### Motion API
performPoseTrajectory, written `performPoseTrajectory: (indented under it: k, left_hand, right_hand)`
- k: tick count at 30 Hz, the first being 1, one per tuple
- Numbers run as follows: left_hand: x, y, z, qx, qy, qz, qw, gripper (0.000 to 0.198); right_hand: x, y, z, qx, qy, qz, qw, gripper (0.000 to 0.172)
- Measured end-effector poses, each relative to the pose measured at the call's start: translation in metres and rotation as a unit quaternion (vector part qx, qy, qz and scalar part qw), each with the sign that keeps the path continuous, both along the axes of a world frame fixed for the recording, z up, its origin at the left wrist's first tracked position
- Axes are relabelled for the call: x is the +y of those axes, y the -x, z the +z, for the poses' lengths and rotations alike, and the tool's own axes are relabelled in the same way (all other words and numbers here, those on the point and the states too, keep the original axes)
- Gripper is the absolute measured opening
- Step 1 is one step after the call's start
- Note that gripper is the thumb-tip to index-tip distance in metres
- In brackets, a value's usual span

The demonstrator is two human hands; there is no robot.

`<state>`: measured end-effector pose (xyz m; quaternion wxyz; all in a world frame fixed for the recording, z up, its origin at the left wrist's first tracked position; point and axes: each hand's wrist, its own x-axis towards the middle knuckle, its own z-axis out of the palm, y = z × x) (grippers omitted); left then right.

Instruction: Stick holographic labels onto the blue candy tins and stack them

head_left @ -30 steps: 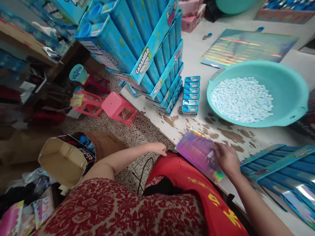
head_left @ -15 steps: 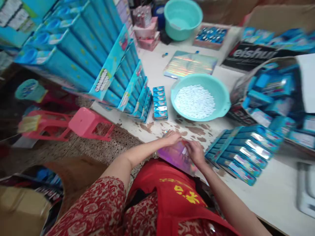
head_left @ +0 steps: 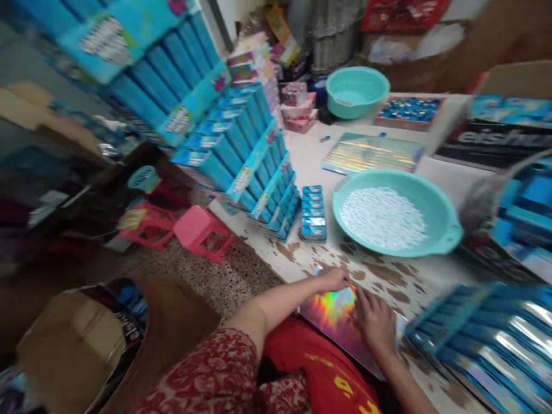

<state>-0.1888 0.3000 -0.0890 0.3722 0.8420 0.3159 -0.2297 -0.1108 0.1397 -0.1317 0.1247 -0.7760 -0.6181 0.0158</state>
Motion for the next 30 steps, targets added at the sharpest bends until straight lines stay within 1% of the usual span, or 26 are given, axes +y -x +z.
performPoseTrajectory:
  k: [2, 6, 8, 11, 13, 15, 17, 18, 19, 21, 22, 23, 24, 25, 26, 27, 28, 29, 30]
  left_hand:
    - [0.000, 0.000, -0.002, 0.012, -0.003, 0.011, 1.000, 0.020]
    - [-0.002, 0.002, -0.013, 0.012, 0.001, -0.012, 1.000, 0.018]
    - [-0.004, 0.002, -0.018, 0.004, -0.003, -0.017, 1.000, 0.018]
    - [-0.005, 0.002, -0.024, -0.015, -0.006, -0.009, 1.000, 0.017]
    - [-0.004, 0.003, -0.023, -0.023, -0.008, 0.007, 1.000, 0.013]
    - [-0.002, 0.006, -0.017, -0.027, -0.021, 0.042, 0.999, 0.010]
    - [0.000, 0.010, -0.008, -0.040, -0.041, 0.087, 0.995, 0.008]
    - [0.002, 0.012, -0.005, -0.060, -0.045, 0.091, 0.993, 0.012]
    - [0.004, 0.013, -0.002, -0.075, -0.043, 0.085, 0.993, 0.016]
    - [0.010, 0.011, 0.002, -0.103, -0.042, 0.074, 0.991, 0.022]
    - [0.012, 0.008, 0.004, -0.121, -0.045, 0.083, 0.988, 0.025]
    - [0.013, 0.006, 0.009, -0.160, -0.032, 0.142, 0.976, 0.024]
    - [0.012, 0.003, 0.016, -0.210, 0.009, 0.199, 0.957, 0.026]
    - [0.010, 0.001, 0.025, -0.269, 0.089, 0.234, 0.930, 0.032]
    - [0.006, 0.000, 0.037, -0.321, 0.192, 0.247, 0.894, 0.039]
    - [0.001, -0.002, 0.050, -0.351, 0.295, 0.225, 0.860, 0.045]
    - [-0.005, -0.004, 0.063, -0.363, 0.364, 0.196, 0.835, 0.051]
    - [-0.011, -0.007, 0.076, -0.358, 0.400, 0.177, 0.825, 0.052]
    - [-0.017, -0.012, 0.087, -0.344, 0.413, 0.163, 0.827, 0.047]
  right_hand:
    - [-0.004, 0.003, -0.002, -0.012, -0.022, 0.010, 1.000, 0.041]
    - [-0.005, 0.002, -0.006, -0.024, -0.056, 0.010, 0.998, 0.026]
    - [-0.003, -0.003, -0.009, -0.035, -0.089, 0.012, 0.995, 0.022]
    - [0.004, -0.012, -0.015, -0.054, -0.121, 0.015, 0.991, 0.029]
    - [0.009, -0.016, -0.015, -0.044, -0.102, 0.027, 0.993, 0.035]
    - [0.010, -0.014, -0.007, 0.006, -0.069, 0.045, 0.997, 0.038]
    - [0.006, -0.009, 0.013, 0.083, -0.042, 0.039, 0.995, 0.039]
    - [0.004, -0.005, 0.026, 0.118, -0.040, 0.019, 0.992, 0.038]
    - [0.002, -0.001, 0.040, 0.150, -0.052, -0.007, 0.987, 0.039]
    - [0.000, 0.003, 0.069, 0.223, -0.087, -0.071, 0.968, 0.038]
    - [0.001, 0.004, 0.084, 0.259, -0.100, -0.104, 0.955, 0.036]
    - [0.001, 0.003, 0.098, 0.289, -0.115, -0.130, 0.941, 0.034]
    - [0.001, 0.001, 0.112, 0.312, -0.127, -0.156, 0.929, 0.031]
    - [0.000, -0.001, 0.125, 0.329, -0.138, -0.180, 0.917, 0.029]
    - [-0.002, -0.004, 0.137, 0.343, -0.149, -0.201, 0.905, 0.027]
    - [-0.004, -0.006, 0.147, 0.356, -0.158, -0.219, 0.895, 0.025]
    - [-0.007, -0.008, 0.156, 0.368, -0.167, -0.233, 0.884, 0.023]
    - [-0.010, -0.011, 0.163, 0.380, -0.176, -0.244, 0.875, 0.022]
    - [-0.012, -0.013, 0.168, 0.387, -0.184, -0.255, 0.867, 0.022]
